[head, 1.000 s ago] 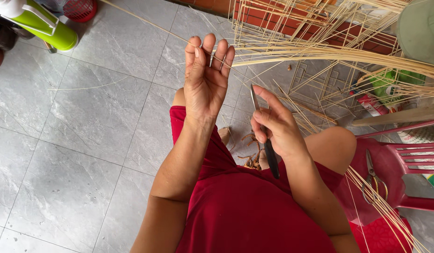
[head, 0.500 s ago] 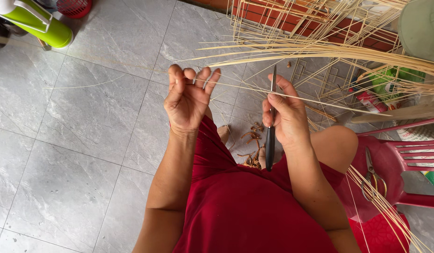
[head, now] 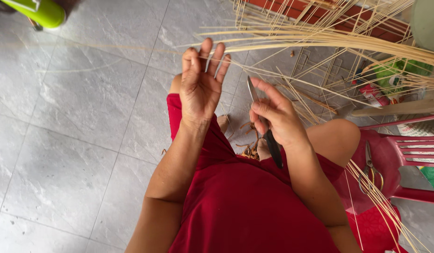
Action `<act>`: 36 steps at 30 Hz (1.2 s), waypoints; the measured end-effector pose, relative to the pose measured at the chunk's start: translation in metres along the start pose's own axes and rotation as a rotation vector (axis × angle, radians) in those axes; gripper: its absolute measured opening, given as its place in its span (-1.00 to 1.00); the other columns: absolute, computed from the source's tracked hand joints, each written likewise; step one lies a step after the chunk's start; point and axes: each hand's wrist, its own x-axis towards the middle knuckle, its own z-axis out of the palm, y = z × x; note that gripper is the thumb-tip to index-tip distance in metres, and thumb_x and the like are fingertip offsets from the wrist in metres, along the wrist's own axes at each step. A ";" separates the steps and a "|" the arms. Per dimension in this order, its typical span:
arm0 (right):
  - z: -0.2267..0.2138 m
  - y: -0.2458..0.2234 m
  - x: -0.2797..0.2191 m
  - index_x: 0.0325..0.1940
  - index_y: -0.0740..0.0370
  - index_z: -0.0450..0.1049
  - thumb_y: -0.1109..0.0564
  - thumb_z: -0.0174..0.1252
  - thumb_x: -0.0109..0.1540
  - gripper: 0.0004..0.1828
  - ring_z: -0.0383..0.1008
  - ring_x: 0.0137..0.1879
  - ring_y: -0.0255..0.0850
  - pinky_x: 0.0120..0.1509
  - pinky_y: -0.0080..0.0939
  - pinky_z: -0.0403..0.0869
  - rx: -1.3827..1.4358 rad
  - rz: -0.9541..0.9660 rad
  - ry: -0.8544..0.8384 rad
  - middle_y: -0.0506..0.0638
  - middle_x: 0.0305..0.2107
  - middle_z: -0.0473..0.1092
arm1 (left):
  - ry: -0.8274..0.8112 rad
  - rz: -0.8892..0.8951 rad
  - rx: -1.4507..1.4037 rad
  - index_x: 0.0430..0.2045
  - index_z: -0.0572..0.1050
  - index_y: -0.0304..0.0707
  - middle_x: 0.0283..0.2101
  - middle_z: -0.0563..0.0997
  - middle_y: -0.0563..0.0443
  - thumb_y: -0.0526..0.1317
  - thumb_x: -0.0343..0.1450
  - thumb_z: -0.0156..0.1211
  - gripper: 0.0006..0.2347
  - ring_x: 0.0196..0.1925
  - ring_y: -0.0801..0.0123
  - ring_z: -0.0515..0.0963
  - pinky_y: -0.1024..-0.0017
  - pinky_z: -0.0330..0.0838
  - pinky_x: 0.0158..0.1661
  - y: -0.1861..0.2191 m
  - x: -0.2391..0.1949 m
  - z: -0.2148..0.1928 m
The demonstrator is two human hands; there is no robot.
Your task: The person sits on the floor and uses a knife to peel thin strips from bamboo rods. They hold the rod with one hand and scrape the knife along its length to remove the outer layer, dropping the shavings onto the floor.
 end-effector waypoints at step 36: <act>-0.066 0.020 -0.015 0.53 0.06 0.29 0.19 0.12 0.57 -0.58 0.26 -0.50 -0.32 -0.41 -0.34 0.25 0.205 -0.103 0.087 0.01 -0.41 0.40 | -0.460 -0.415 2.739 -0.14 0.57 -0.17 -0.18 0.60 -0.10 -0.17 0.64 -0.11 -0.76 -0.04 0.07 0.50 -0.06 0.23 0.04 0.069 0.011 -0.129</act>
